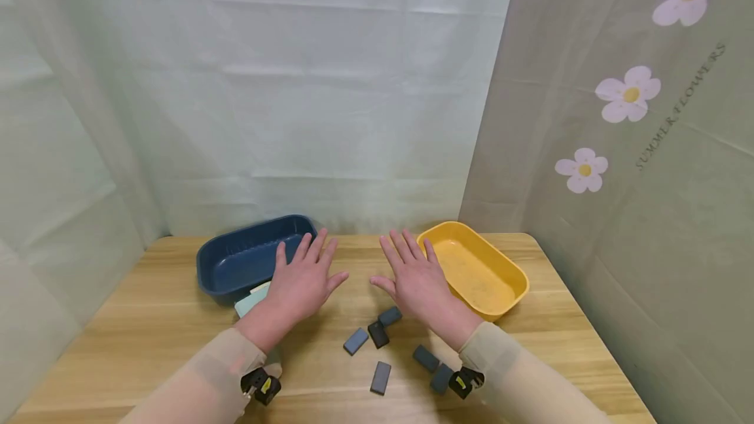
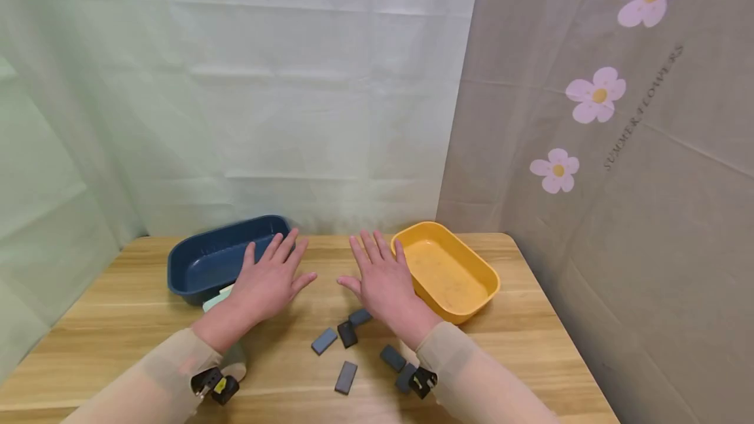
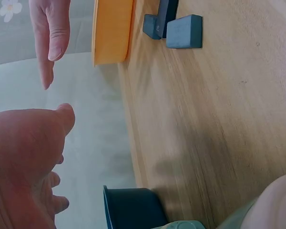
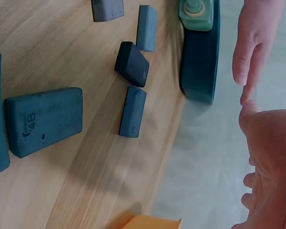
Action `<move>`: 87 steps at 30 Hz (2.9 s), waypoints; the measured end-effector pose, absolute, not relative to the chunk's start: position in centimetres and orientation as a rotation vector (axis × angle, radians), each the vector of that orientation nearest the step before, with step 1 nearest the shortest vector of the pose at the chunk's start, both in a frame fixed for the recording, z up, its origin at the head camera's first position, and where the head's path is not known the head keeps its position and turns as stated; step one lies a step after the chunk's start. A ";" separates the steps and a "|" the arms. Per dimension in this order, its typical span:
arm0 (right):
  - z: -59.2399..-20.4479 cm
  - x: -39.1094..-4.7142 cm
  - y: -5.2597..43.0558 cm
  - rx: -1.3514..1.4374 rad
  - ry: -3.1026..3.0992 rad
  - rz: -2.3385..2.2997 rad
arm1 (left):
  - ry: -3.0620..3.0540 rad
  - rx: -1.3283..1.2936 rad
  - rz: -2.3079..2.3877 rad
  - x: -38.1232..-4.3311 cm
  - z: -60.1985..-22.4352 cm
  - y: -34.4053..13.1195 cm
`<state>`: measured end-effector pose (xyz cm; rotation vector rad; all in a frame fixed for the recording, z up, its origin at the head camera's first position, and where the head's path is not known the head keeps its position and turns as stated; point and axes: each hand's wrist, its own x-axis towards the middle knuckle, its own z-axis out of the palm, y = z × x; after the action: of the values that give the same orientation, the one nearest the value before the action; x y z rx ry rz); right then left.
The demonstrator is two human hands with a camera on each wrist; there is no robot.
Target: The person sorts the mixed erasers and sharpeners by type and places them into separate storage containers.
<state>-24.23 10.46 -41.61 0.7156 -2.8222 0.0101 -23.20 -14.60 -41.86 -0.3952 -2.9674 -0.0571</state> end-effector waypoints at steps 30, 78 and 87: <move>-43.1 -25.4 11.9 0.649 -2.874 0.067 | -3.048 -0.325 -0.114 -24.8 -42.4 -15.1; -45.9 -27.3 12.2 0.385 -3.006 0.048 | -3.163 -0.262 -0.171 -26.3 -43.8 -15.1; -46.5 -27.2 12.4 0.410 -2.982 0.079 | -3.163 -0.260 -0.240 -26.1 -43.8 -14.9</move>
<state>-27.21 12.43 -46.46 0.4095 -2.9819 0.0786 -26.06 -14.86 -43.83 -0.2599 -3.1633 -0.2397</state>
